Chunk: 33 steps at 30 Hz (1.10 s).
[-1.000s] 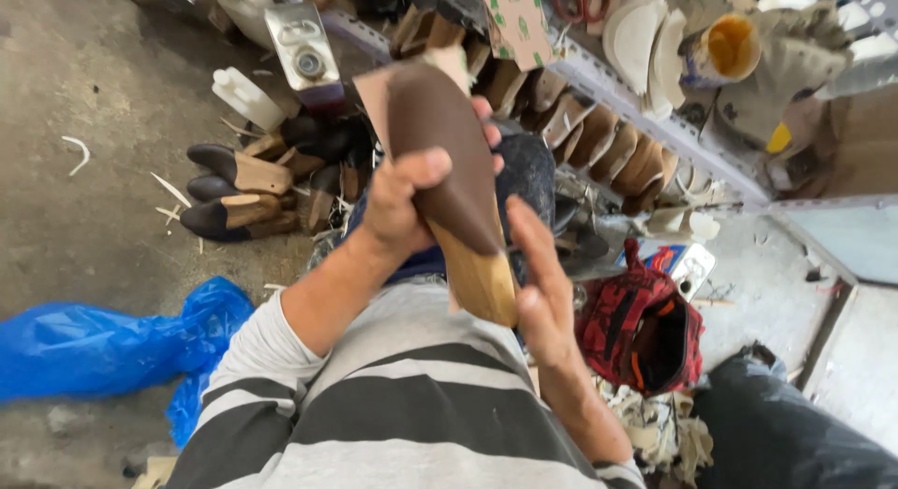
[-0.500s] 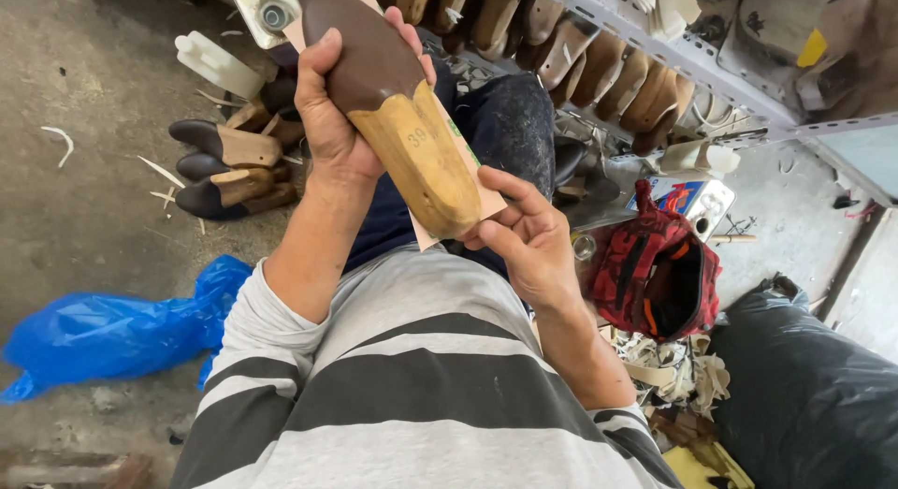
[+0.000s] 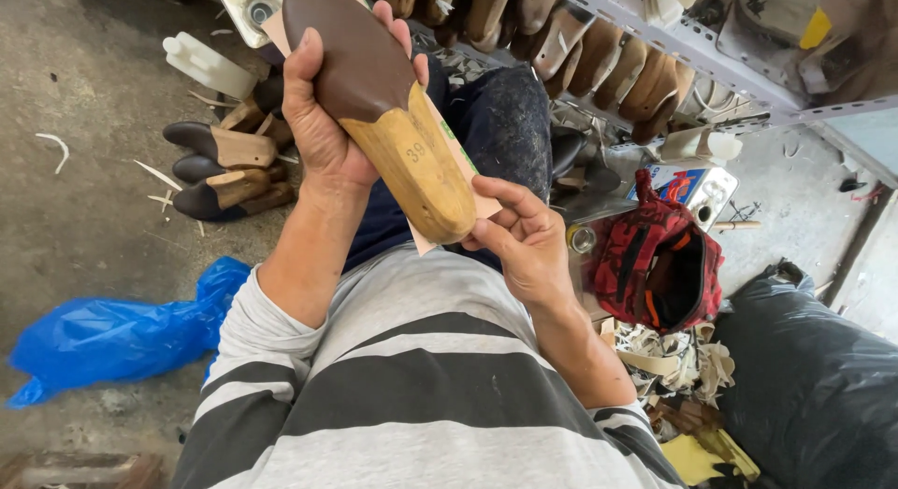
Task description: Hammering and shaping leather pieces over a shoe last in a workshop environment.
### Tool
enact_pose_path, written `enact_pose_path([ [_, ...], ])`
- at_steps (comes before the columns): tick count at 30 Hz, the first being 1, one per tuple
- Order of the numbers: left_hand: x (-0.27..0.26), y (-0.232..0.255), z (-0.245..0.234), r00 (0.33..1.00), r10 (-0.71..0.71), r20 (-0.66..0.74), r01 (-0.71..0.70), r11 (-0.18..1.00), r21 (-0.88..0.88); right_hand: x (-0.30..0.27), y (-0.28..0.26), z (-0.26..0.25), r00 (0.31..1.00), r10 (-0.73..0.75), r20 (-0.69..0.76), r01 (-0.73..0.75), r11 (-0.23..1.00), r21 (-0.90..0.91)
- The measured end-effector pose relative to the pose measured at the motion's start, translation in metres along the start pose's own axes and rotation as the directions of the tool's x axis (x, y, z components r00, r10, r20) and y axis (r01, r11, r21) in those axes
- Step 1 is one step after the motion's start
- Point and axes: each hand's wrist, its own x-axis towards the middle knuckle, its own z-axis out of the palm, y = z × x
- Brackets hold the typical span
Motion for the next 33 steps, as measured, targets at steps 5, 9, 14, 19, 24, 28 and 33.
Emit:
enact_pose_path([
  [5, -0.007, -0.005, 0.009, 0.999, 0.036, 0.003, -0.036, 0.998, 0.044, -0.003, -0.008, 0.001, 1.0, 0.024, 0.015, -0.024, 0.999, -0.022],
  [9, -0.016, -0.012, 0.006, 0.966, 0.146, 0.213, -0.2, 0.945, 0.259, -0.008, -0.012, 0.009, 0.963, -0.061, 0.263, 0.077, 0.996, -0.049],
  [14, -0.021, -0.009, 0.0, 0.865, 0.003, 0.502, -0.147, 0.958, 0.248, -0.016, 0.011, 0.006, 0.941, -0.26, 0.216, 0.329, 0.852, -0.408],
  [19, -0.024, -0.01, 0.005, 0.785, -0.054, 0.617, -0.129, 0.96, 0.249, -0.017, 0.014, 0.003, 0.9, -0.372, 0.228, 0.436, 0.761, -0.48],
  [24, -0.031, -0.017, 0.024, 0.786, -0.069, 0.614, -0.173, 0.93, 0.325, -0.013, 0.036, -0.014, 0.871, -0.41, 0.27, 0.486, 0.797, -0.358],
  [28, -0.004, -0.02, 0.009, 0.734, -0.208, 0.647, -0.17, 0.865, 0.472, 0.009, 0.095, -0.055, 0.837, -0.481, 0.262, 0.477, 0.875, 0.083],
  [33, -0.014, -0.04, 0.02, 0.751, -0.186, 0.633, -0.23, 0.825, 0.515, -0.003, 0.094, -0.061, 0.866, -0.447, 0.222, 0.419, 0.893, 0.163],
])
